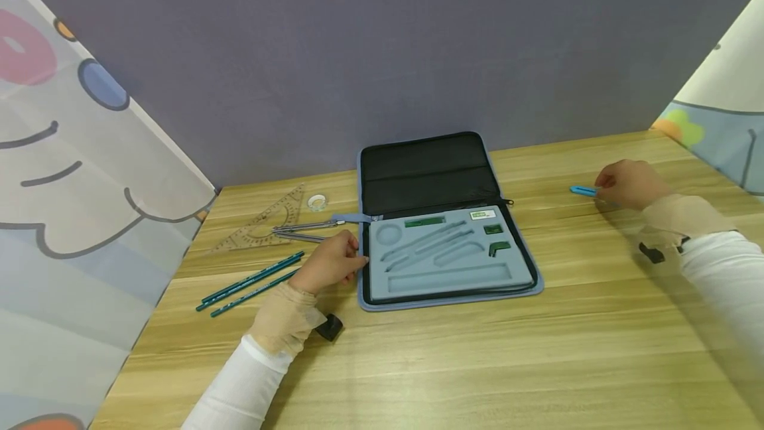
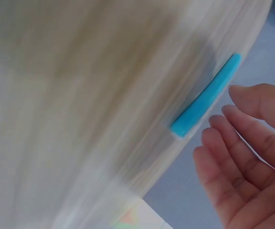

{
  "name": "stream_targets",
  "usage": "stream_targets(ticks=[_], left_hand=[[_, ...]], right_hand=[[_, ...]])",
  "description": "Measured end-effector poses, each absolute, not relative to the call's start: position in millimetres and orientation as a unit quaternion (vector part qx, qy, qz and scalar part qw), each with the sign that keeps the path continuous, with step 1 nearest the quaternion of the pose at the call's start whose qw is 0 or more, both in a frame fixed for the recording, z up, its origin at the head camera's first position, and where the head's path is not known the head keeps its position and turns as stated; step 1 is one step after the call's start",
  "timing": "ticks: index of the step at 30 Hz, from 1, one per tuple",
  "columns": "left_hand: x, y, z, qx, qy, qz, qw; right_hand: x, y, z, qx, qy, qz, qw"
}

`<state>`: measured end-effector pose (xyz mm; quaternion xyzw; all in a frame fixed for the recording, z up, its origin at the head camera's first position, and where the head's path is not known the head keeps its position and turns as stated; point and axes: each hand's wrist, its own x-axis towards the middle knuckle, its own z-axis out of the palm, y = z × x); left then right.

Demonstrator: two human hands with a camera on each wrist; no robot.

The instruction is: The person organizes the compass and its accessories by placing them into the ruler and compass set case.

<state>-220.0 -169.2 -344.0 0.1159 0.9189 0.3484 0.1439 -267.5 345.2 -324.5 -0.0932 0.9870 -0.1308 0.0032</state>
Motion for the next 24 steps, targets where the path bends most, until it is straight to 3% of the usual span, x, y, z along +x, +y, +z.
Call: stream_targets(ticks=[8, 24], left_hand=[[-221.7, -168.4, -345.1, 0.118, 0.921, 0.343, 0.146], [-221.2, -166.4, -344.2, 0.122, 0.921, 0.341, 0.146]], right_hand=[[-270.5, 354.9, -326.8, -0.082, 0.989, -0.115, 0.047], [-262.9, 335.6, -317.4, -0.105, 0.987, -0.116, 0.041]])
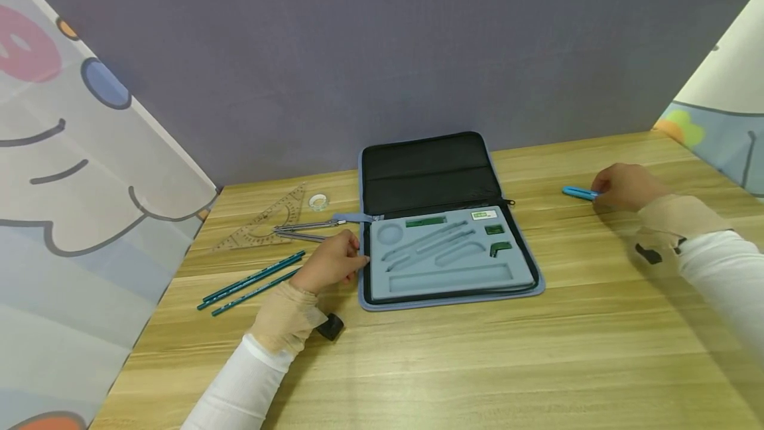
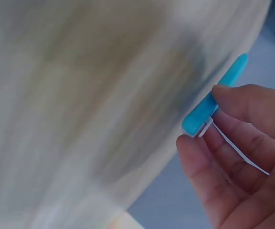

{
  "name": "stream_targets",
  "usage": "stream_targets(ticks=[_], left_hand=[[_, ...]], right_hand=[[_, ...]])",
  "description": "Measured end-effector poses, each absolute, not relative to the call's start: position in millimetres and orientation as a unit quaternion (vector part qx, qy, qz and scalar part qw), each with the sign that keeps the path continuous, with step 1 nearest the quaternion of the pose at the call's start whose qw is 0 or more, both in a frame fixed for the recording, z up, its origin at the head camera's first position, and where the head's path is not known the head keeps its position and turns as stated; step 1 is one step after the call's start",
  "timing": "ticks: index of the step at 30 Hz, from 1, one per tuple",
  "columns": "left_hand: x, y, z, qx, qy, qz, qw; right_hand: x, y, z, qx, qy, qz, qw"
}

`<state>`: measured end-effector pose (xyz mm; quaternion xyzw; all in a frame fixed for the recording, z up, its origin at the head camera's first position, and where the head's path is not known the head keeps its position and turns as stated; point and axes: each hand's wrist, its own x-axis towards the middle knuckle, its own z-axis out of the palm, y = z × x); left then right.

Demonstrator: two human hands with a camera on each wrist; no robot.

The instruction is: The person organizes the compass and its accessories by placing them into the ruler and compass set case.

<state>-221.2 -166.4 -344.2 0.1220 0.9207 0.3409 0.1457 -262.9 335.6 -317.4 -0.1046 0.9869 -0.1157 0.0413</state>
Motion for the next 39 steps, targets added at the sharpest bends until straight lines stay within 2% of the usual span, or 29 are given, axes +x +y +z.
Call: stream_targets(ticks=[14, 25, 39], left_hand=[[-221.4, -165.6, -344.3, 0.113, 0.921, 0.342, 0.149], [-222.2, -166.2, -345.5, 0.117, 0.921, 0.34, 0.149], [-222.5, -166.1, -346.3, 0.11, 0.919, 0.348, 0.147]], right_hand=[[-256.2, 280.3, -308.8, -0.183, 0.973, -0.137, 0.011], [-247.2, 249.6, -304.9, -0.213, 0.965, -0.153, 0.017], [-236.3, 212.3, -305.9, -0.281, 0.947, -0.156, -0.001]])
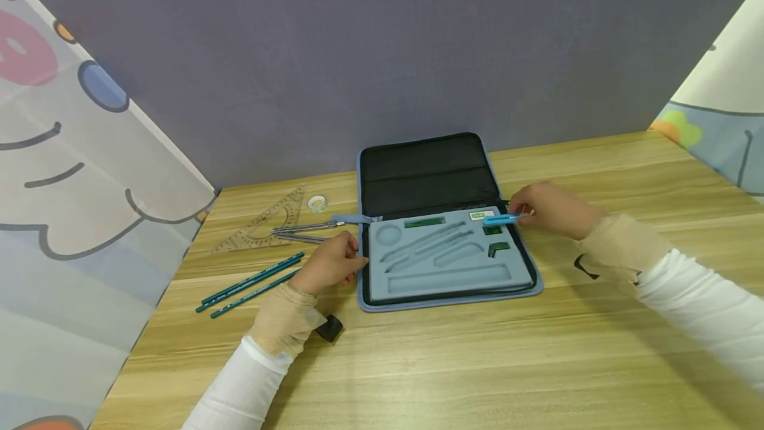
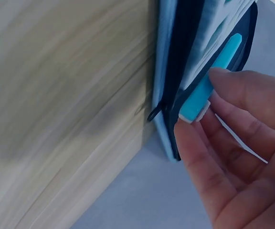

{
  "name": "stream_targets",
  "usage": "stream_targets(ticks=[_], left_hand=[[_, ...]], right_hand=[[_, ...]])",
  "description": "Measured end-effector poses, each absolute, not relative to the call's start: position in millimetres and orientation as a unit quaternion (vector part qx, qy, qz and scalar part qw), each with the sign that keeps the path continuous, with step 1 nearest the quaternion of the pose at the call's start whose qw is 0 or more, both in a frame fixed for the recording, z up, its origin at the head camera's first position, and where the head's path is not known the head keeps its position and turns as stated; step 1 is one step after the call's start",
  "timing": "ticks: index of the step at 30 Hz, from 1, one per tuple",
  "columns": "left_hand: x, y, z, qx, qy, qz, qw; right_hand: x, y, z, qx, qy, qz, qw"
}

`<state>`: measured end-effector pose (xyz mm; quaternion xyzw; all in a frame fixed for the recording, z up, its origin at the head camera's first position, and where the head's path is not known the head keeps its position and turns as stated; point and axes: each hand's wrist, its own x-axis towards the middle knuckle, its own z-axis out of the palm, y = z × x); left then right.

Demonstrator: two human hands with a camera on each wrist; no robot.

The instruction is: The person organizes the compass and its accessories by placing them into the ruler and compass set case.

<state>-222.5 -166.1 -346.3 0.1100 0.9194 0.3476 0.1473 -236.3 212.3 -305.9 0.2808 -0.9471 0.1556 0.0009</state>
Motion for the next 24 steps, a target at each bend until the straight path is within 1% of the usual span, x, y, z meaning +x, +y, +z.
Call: stream_targets(ticks=[12, 24], left_hand=[[-222.1, -166.1, -346.0, 0.108, 0.92, 0.346, 0.149], [-222.7, -165.8, -345.9, 0.111, 0.92, 0.345, 0.149]], right_hand=[[-224.6, 183.2, -308.0, 0.336, -0.929, 0.157, 0.006], [-218.4, 158.4, -310.8, 0.373, -0.913, 0.165, -0.015]])
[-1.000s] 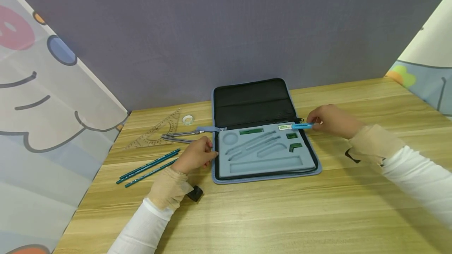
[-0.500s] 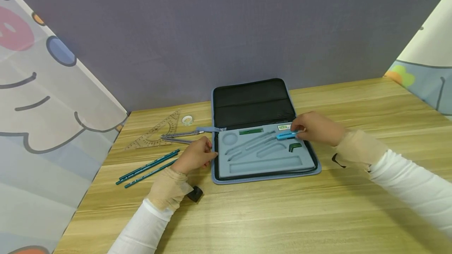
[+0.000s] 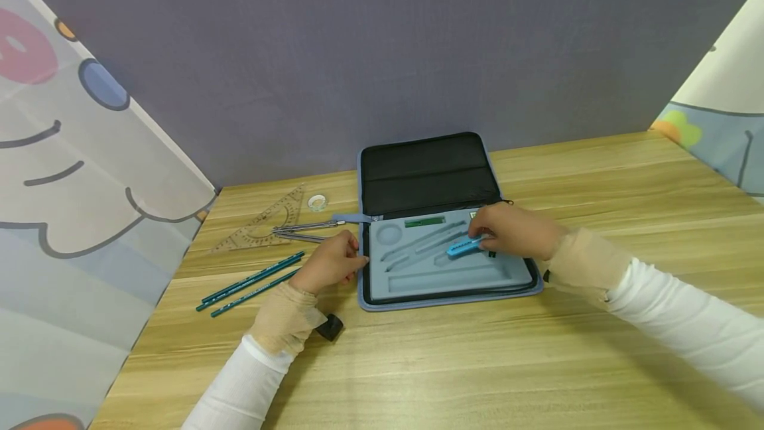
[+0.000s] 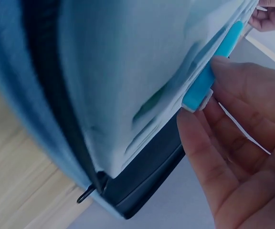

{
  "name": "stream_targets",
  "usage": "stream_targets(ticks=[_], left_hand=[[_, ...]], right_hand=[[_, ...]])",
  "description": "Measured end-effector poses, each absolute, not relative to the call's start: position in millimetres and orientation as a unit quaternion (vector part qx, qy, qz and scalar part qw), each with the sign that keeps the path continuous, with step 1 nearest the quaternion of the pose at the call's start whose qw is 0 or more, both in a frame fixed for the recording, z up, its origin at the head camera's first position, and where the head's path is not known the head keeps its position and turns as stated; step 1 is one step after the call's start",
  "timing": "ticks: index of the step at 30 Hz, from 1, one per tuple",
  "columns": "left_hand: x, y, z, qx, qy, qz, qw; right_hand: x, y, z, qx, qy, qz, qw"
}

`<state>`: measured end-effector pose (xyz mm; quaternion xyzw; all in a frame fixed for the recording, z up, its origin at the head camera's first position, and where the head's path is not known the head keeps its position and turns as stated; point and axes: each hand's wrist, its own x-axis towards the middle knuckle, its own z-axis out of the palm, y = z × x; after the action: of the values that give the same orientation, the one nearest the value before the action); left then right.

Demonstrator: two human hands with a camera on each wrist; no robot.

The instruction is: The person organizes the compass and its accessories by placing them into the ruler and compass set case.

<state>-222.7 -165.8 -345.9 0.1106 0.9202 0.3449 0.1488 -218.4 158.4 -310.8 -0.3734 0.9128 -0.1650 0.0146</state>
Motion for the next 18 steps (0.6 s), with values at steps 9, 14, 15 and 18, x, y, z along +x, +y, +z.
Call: stream_targets(ticks=[9, 14, 15, 18], left_hand=[[-222.0, -166.8, -345.7, 0.105, 0.919, 0.349, 0.153], [-221.6, -166.7, -344.8, 0.107, 0.917, 0.351, 0.154], [-221.7, -166.6, -344.9, 0.106, 0.917, 0.352, 0.154], [-221.7, -166.3, -344.9, 0.105, 0.917, 0.353, 0.155]], right_hand=[[-217.4, 145.4, -313.5, -0.391, 0.904, -0.173, 0.028], [-216.0, 140.8, -313.3, -0.399, 0.9, -0.172, 0.02], [-215.7, 139.9, -313.2, -0.399, 0.901, -0.171, 0.021], [-214.9, 137.4, -312.3, -0.396, 0.902, -0.169, 0.026]])
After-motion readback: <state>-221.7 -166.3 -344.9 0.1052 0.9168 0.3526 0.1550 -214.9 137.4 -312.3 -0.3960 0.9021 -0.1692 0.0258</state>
